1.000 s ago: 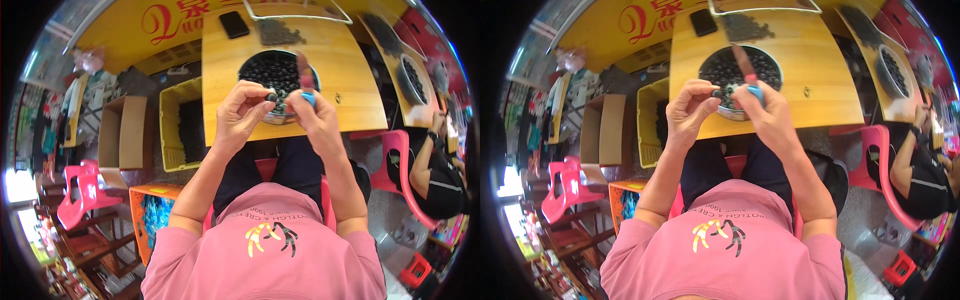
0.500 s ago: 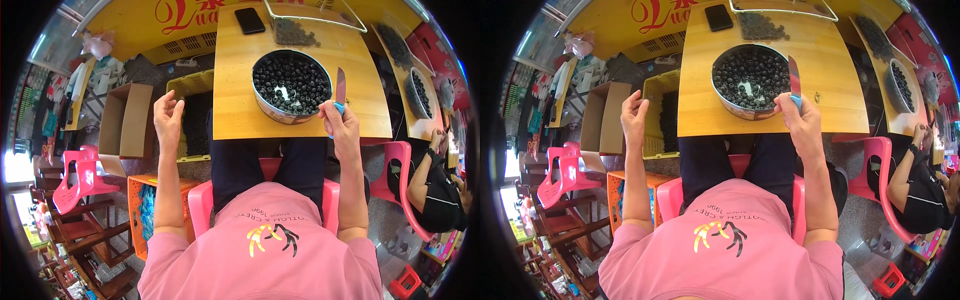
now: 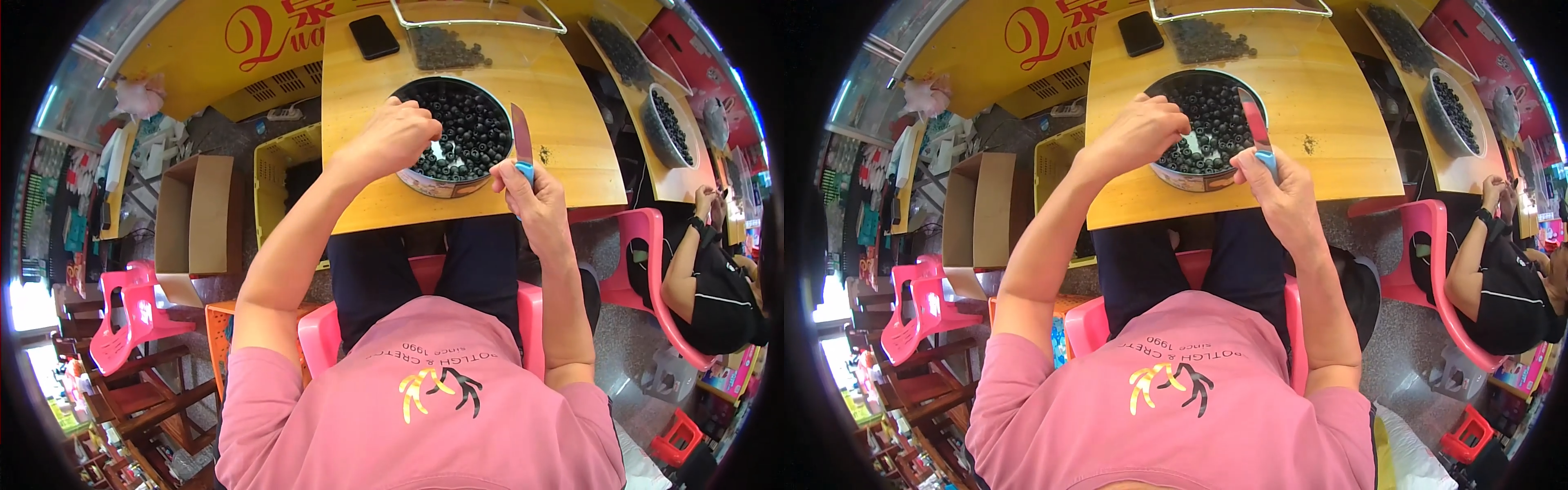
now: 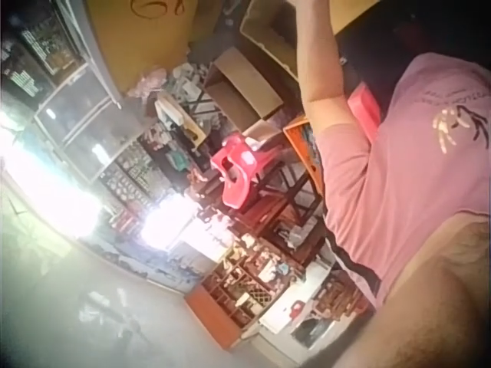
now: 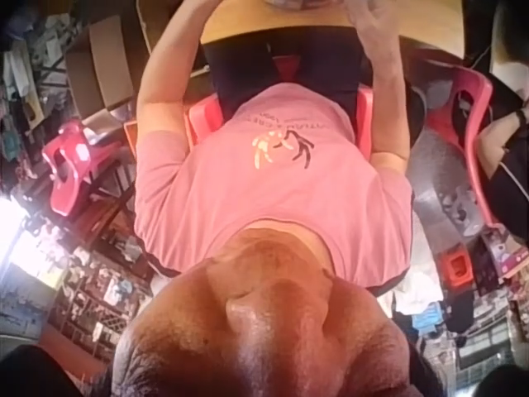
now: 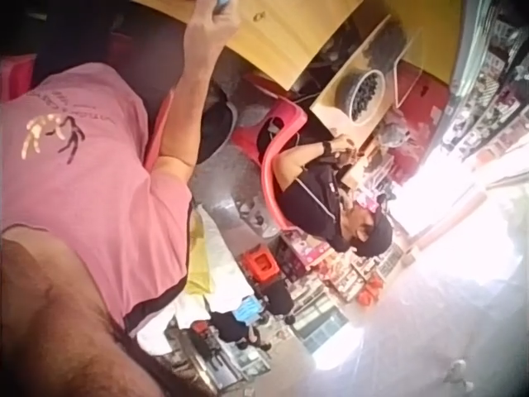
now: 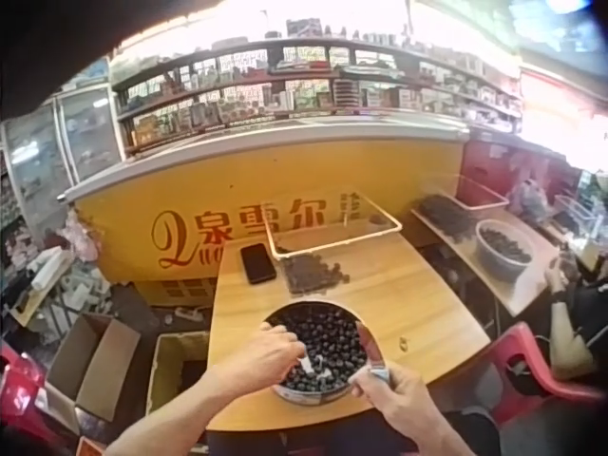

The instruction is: Trimming the stems or ends of small black berries using a small knife at a manual workstation.

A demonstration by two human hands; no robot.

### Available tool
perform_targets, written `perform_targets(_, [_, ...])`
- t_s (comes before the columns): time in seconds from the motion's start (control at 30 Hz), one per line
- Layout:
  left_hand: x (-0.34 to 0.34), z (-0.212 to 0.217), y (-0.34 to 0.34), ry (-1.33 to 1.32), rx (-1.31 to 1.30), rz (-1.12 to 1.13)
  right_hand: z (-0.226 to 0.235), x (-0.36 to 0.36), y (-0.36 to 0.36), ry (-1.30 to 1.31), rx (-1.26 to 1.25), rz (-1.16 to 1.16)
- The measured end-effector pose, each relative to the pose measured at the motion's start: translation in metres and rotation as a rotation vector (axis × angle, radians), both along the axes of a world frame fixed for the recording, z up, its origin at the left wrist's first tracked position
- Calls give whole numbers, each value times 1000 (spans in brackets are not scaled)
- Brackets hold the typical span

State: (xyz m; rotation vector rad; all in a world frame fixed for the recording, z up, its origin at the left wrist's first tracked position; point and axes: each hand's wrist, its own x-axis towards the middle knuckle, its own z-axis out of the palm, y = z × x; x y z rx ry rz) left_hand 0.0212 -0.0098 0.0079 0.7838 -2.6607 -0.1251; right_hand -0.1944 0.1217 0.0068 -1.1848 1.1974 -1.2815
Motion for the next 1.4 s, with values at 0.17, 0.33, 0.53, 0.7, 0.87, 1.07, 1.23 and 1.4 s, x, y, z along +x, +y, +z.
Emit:
perform_targets(0.17, [-13, -19, -19, -405, -59, -31, 0, -5, 2, 12, -43, 4])
perform_targets(0.33, [-15, -18, -16, -302, 85, 17, -2, -7, -1, -2, -16, 4])
perform_targets(0.53, [-19, 12, 17, 203, 449, -61, 0, 9, -13, 55, -79, -55])
perform_targets(0.7, [-19, 32, 44, 441, 605, -79, 2, 20, -23, 37, -148, -44])
perform_targets(0.87, [-17, 31, 57, 600, 635, -36, 19, 28, -19, -239, 19, 34])
perform_targets(1.07, [-24, 18, 72, 828, 674, 41, 11, 29, -23, -481, 50, 111])
perform_targets(1.23, [-35, -3, 77, 1106, 766, 154, 7, 35, -24, -462, 36, 71])
perform_targets(1.4, [-35, -8, 77, 1058, 651, 159, 7, 33, -25, -437, 13, 54])
